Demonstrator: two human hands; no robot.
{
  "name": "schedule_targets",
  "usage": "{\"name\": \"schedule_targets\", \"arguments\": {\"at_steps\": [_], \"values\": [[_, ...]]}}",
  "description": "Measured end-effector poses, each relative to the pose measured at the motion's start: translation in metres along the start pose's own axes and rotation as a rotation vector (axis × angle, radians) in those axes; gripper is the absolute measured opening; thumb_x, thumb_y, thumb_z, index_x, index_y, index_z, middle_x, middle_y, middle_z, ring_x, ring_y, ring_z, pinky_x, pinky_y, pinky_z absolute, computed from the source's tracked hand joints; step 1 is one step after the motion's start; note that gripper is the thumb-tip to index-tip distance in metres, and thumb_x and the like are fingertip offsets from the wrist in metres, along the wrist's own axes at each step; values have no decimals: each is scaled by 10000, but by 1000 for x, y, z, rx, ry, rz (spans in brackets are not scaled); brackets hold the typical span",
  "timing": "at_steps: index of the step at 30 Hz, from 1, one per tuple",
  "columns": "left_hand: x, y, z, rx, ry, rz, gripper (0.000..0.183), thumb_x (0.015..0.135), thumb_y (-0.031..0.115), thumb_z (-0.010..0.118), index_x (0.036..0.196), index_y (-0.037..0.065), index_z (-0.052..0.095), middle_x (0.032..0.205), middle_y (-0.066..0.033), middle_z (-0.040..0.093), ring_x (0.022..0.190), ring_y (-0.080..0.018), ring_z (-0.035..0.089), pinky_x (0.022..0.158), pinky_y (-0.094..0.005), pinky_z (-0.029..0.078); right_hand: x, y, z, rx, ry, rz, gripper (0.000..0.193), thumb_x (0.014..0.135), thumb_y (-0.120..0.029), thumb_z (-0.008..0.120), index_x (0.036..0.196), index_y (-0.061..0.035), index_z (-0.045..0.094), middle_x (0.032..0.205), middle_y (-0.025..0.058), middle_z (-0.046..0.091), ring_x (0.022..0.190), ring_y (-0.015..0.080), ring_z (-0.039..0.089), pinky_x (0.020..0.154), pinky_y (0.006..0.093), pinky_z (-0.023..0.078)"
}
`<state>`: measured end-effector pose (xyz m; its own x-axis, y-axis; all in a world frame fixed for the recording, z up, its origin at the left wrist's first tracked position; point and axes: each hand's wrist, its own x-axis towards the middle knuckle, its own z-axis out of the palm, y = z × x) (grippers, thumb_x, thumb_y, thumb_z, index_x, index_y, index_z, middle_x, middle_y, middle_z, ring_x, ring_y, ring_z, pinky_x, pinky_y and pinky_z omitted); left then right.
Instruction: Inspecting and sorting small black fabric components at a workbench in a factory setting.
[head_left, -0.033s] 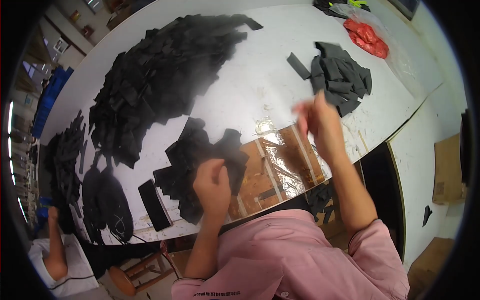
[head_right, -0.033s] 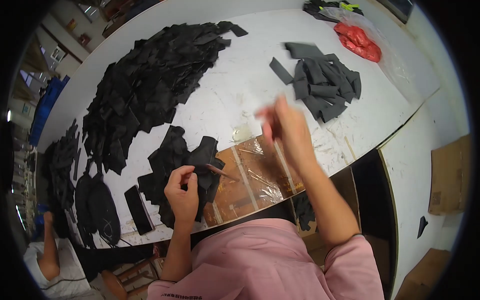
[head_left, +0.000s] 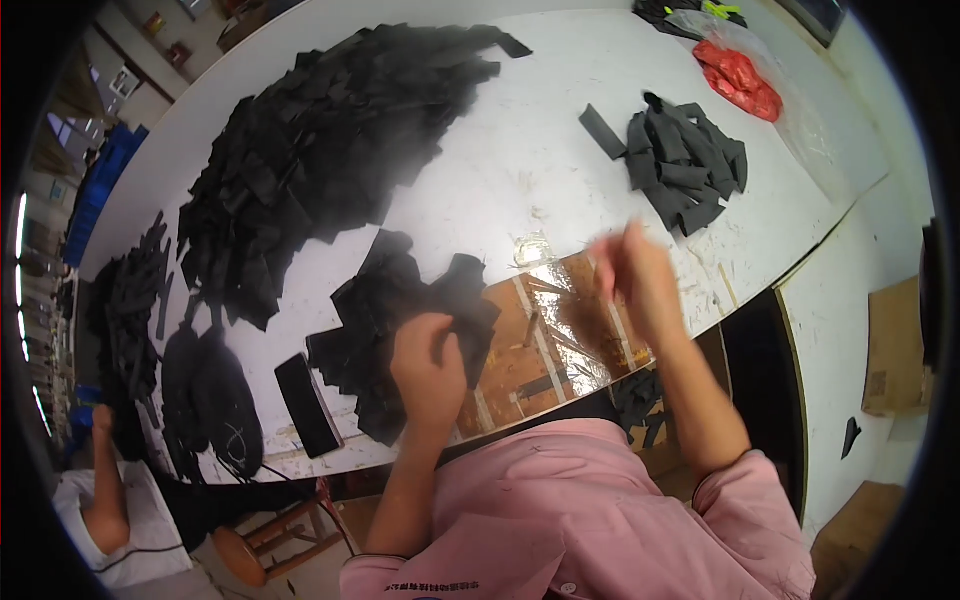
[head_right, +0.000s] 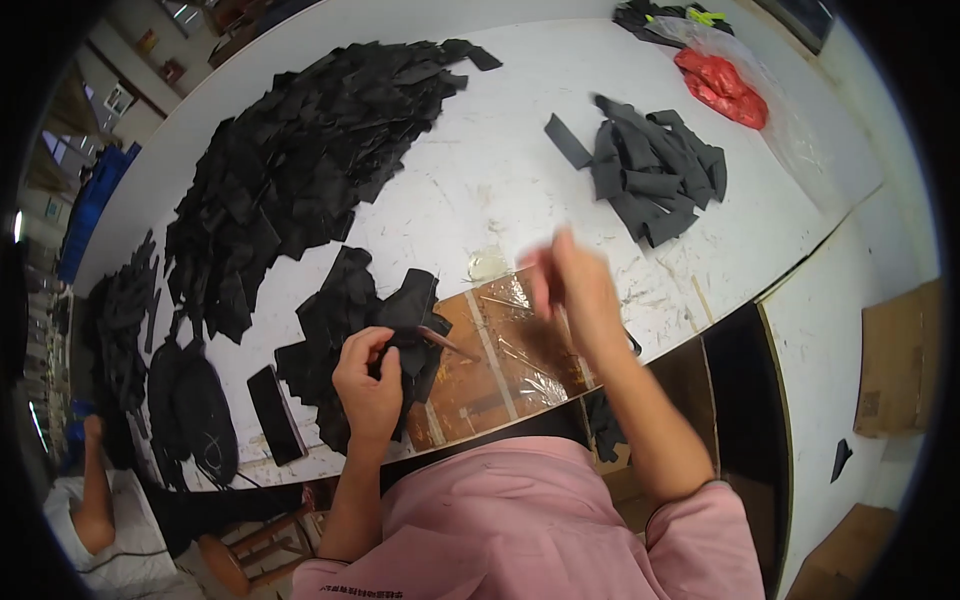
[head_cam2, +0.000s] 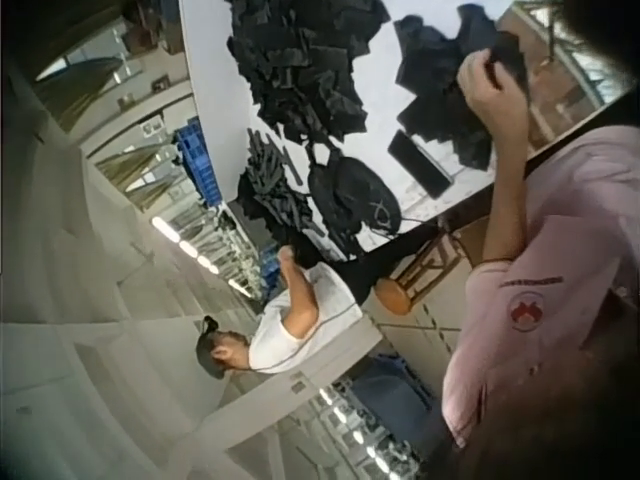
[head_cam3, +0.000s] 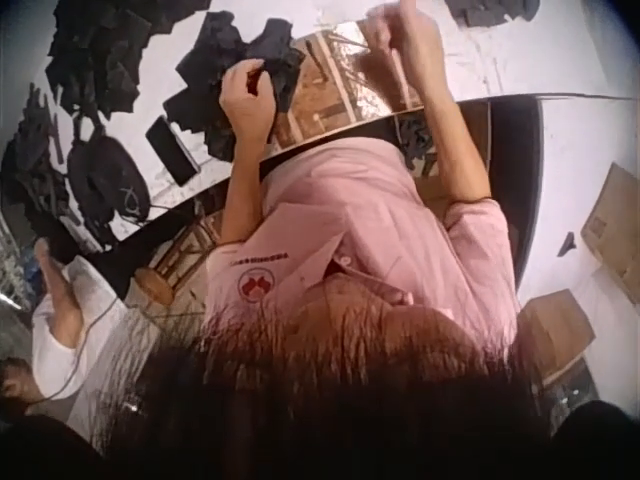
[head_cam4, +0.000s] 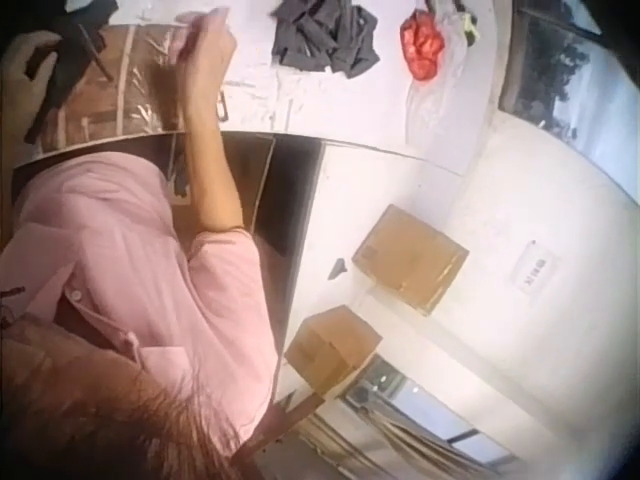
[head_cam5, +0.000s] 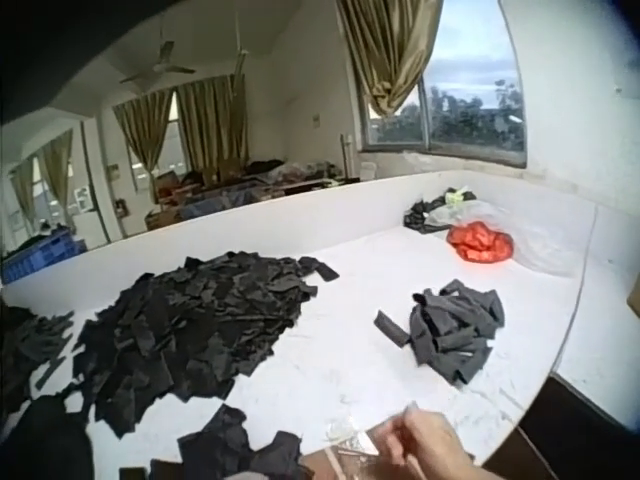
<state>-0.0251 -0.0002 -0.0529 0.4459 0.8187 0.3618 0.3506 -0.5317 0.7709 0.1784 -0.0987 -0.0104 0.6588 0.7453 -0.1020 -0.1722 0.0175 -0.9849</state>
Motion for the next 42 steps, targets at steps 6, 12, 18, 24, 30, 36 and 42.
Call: {"name": "schedule_targets", "arguments": {"at_steps": [6,12,18,24,30,36,42], "values": [[3,-15,16,443,-85,207,146,657,35,594,800,12,572,991,-138,502,1039,-332,402,864,-439,303,-79,71,8,-163,-257,253,487,887,-417,341,762,-12,581,524,-3,474,478,70,433,457,196,350],[11,-14,-7,234,120,205,75,730,2,547,801,-14,562,915,-115,575,948,-270,518,827,-349,388,-90,67,36,-306,-564,217,339,883,-305,429,828,-2,570,616,8,496,570,76,456,531,203,382],[-20,15,-54,-1305,-70,-543,175,798,-38,471,963,-46,528,999,-152,556,923,-218,545,848,-338,419,-82,57,73,249,-512,308,302,852,-276,501,962,5,520,765,14,526,673,71,475,582,202,394],[-81,-6,-40,-1403,-73,-617,203,780,30,530,975,-23,519,1073,-170,521,999,-260,508,886,-381,391,-78,68,78,311,-382,251,246,873,-145,457,1075,-11,503,952,37,546,754,86,504,689,241,423],[-43,11,-54,-1231,-310,-563,306,847,216,437,972,-55,506,959,-155,551,818,-176,536,703,-259,426,-63,29,41,-470,-808,-184,154,813,-133,497,838,16,530,695,128,466,697,279,481,647,338,394],[-7,22,-56,-915,-750,-546,232,824,166,498,908,-48,535,783,-54,573,692,-66,528,616,-186,415,-64,16,39,-596,-819,-128,141,772,-136,548,787,4,554,721,134,495,753,312,482,658,371,392],[-7,28,-52,-517,-863,-417,66,734,-36,578,797,-21,561,670,13,535,576,-7,478,495,-137,383,-63,27,32,-639,-856,-282,127,761,-140,561,781,-15,570,720,128,502,725,308,495,629,370,408]]}}
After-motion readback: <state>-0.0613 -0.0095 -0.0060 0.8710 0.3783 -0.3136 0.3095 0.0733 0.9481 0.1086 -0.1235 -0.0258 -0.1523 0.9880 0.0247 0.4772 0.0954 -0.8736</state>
